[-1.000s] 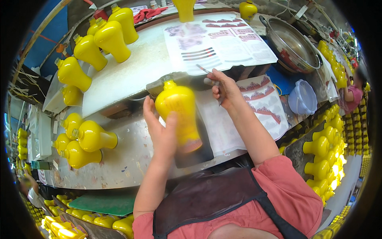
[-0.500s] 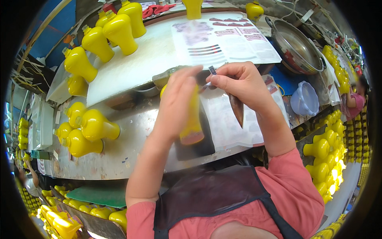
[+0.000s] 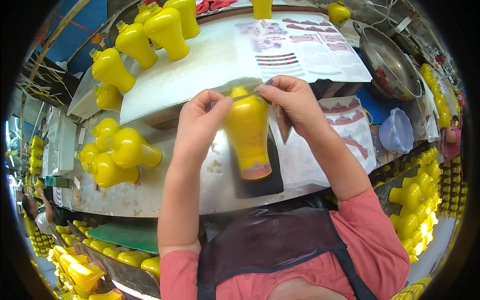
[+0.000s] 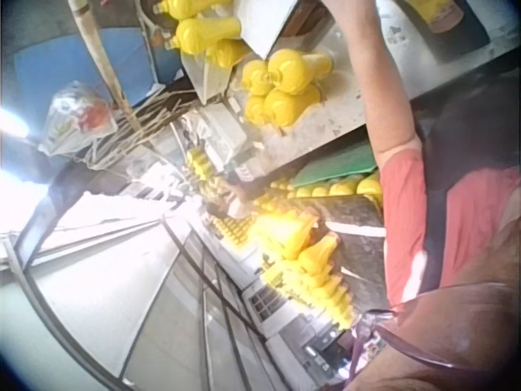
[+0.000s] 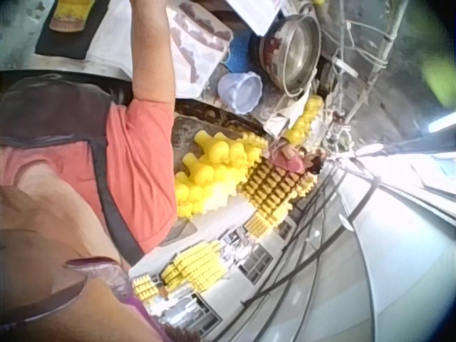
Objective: The person applies adhesive labels to yellow plastic bottles. They pick up a bottle, peel a label from a sheet, and carefully smooth it onto the bottle's surface. The process is repeated for multiple bottles.
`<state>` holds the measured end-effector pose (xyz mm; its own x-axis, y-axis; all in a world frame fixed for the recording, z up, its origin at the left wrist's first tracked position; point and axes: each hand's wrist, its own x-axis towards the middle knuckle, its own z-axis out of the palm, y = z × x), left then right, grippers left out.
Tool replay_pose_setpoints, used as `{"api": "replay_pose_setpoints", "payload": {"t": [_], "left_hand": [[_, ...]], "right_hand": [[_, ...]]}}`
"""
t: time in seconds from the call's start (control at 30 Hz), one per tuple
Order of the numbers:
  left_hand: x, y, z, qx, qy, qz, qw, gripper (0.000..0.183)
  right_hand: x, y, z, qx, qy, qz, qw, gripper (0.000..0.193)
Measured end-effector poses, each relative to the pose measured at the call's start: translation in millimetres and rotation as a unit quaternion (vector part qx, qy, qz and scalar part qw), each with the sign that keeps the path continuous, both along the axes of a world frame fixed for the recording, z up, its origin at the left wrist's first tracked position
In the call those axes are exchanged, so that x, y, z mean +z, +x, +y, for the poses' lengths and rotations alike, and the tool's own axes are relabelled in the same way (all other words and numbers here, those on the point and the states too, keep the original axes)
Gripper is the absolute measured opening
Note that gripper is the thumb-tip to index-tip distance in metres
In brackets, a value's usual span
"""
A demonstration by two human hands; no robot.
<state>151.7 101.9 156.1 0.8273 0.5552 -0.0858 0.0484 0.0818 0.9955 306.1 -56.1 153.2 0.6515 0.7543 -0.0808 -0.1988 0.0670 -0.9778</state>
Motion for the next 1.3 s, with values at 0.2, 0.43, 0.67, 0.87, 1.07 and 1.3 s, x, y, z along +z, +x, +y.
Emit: {"api": "replay_pose_setpoints", "payload": {"t": [0.2, 0.43, 0.67, 0.87, 1.07, 1.3], "left_hand": [[-22.9, 19.0, 5.2, 0.068, 0.008, 0.074, 0.995, 0.013], [-16.9, 17.0, 0.0, 0.066, -0.065, 0.033, 0.995, 0.009], [6.5, -13.1, -20.3, 0.010, -0.004, -0.052, 0.999, 0.009], [5.6, -20.5, -30.8, 0.023, 0.005, -0.092, 0.996, 0.008], [5.4, -23.2, -33.2, 0.014, 0.005, -0.097, 0.995, 0.008], [6.0, -27.2, -36.4, 0.009, 0.028, -0.102, 0.994, 0.008]], "right_hand": [[-33.3, 10.4, 23.9, -0.052, -0.130, -0.154, 0.978, 0.019], [-18.7, 2.1, 11.9, -0.052, -0.116, -0.168, 0.977, 0.019], [2.6, -28.6, -24.5, -0.049, -0.038, -0.149, 0.987, 0.011], [8.4, -39.8, -36.8, -0.047, -0.025, -0.196, 0.979, 0.011], [12.2, -42.2, -41.4, -0.047, -0.036, -0.210, 0.976, 0.010], [13.6, -43.2, -42.8, -0.035, -0.032, -0.199, 0.979, 0.009]]}}
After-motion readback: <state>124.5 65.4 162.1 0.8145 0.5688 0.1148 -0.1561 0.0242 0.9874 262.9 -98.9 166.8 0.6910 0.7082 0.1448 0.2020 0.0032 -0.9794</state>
